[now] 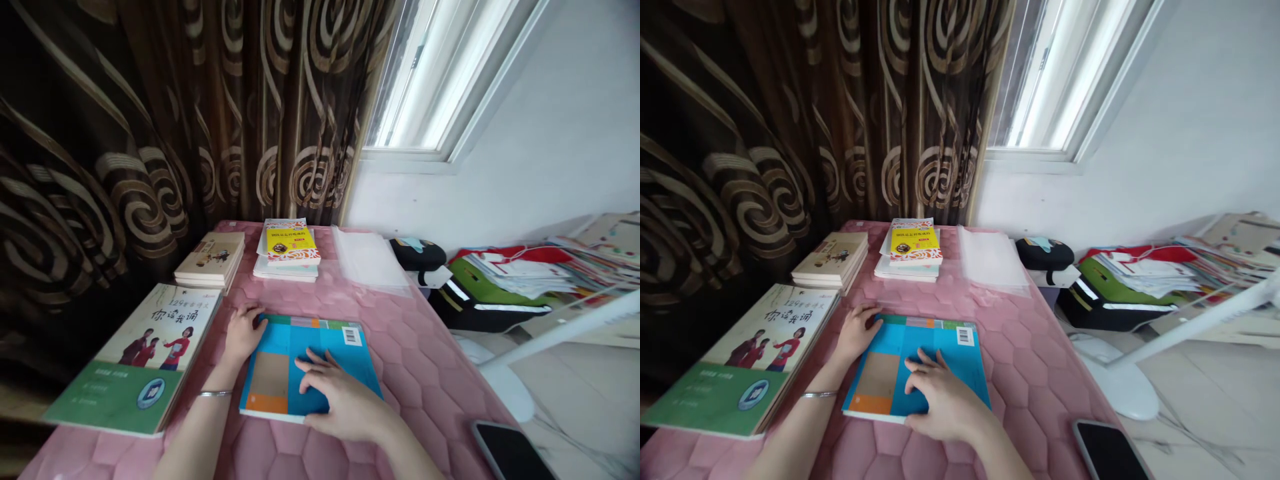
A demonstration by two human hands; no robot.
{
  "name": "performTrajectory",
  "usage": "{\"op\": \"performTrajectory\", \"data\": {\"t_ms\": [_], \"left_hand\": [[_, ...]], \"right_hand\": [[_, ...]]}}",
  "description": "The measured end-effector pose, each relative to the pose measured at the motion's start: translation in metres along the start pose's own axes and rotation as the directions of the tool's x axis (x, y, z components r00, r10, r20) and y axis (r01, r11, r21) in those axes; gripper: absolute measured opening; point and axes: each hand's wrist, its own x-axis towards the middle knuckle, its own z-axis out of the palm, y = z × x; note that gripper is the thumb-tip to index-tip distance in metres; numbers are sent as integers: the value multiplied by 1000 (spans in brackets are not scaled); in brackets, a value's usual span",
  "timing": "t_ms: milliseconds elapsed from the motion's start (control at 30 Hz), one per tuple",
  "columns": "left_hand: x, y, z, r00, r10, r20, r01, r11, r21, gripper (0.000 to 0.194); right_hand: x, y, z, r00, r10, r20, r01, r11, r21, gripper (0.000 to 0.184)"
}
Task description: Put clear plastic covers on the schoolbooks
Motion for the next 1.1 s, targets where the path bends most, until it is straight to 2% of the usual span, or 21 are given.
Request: {"op": "performTrajectory", "data": {"t_ms": [67, 100, 167, 267, 333, 400, 500, 600, 633, 700, 767, 900, 1000, 1100], "left_hand": [[1, 1, -3, 999, -9, -34, 6, 996, -86, 27], [2, 2, -6, 998, -16, -54, 8, 989, -149, 23], [3, 7, -14, 996, -53, -77, 25, 945, -325, 24], [3, 16, -26, 985, -170, -40, 108, 772, -627, 46], [1, 22, -31, 976, -217, 3, 148, 652, -744, 48], [-2, 27, -31, 977, -199, 73, 181, 602, -777, 43], [-4, 30, -26, 970, -157, 186, 244, 607, -756, 43], [-4, 29, -19, 967, -171, 187, 253, 631, -733, 44], [-4, 27, -16, 967, -176, 182, 254, 642, -724, 43], [-3, 24, -13, 965, -180, 191, 263, 663, -701, 41], [-3, 22, -10, 963, -174, 206, 268, 692, -670, 37], [-3, 21, -6, 969, -158, 188, 238, 790, -565, 28], [-2, 15, -5, 979, -189, 79, 203, 827, -525, 24], [4, 3, -2, 941, -332, -60, 258, 822, -507, 27]], "right_hand": [[-1, -4, -10, 999, 28, -35, -27, 998, 48, 15], [-1, -5, -15, 997, 51, -64, -47, 997, 58, 15], [1, -6, -25, 978, 119, -172, -119, 993, 7, 27], [10, -2, -38, 892, 176, -416, -282, 937, -208, 31], [20, 3, -44, 834, 158, -529, -369, 872, -321, 29], [30, 8, -48, 804, 150, -576, -418, 831, -367, 28], [42, 12, -48, 764, 124, -633, -442, 815, -374, 26], [48, 8, -39, 697, -31, -717, -391, 821, -416, 23], [49, 5, -33, 690, -95, -718, -351, 823, -446, 25], [50, 1, -19, 722, -193, -665, -248, 825, -508, 29], [53, 0, -1, 771, -230, -594, -169, 826, -538, 31], [58, 11, 26, 807, -175, -565, -182, 835, -519, 38], [59, 19, 32, 811, -177, -558, -171, 840, -515, 39], [58, 21, 31, 804, -203, -560, -151, 840, -521, 39]]}}
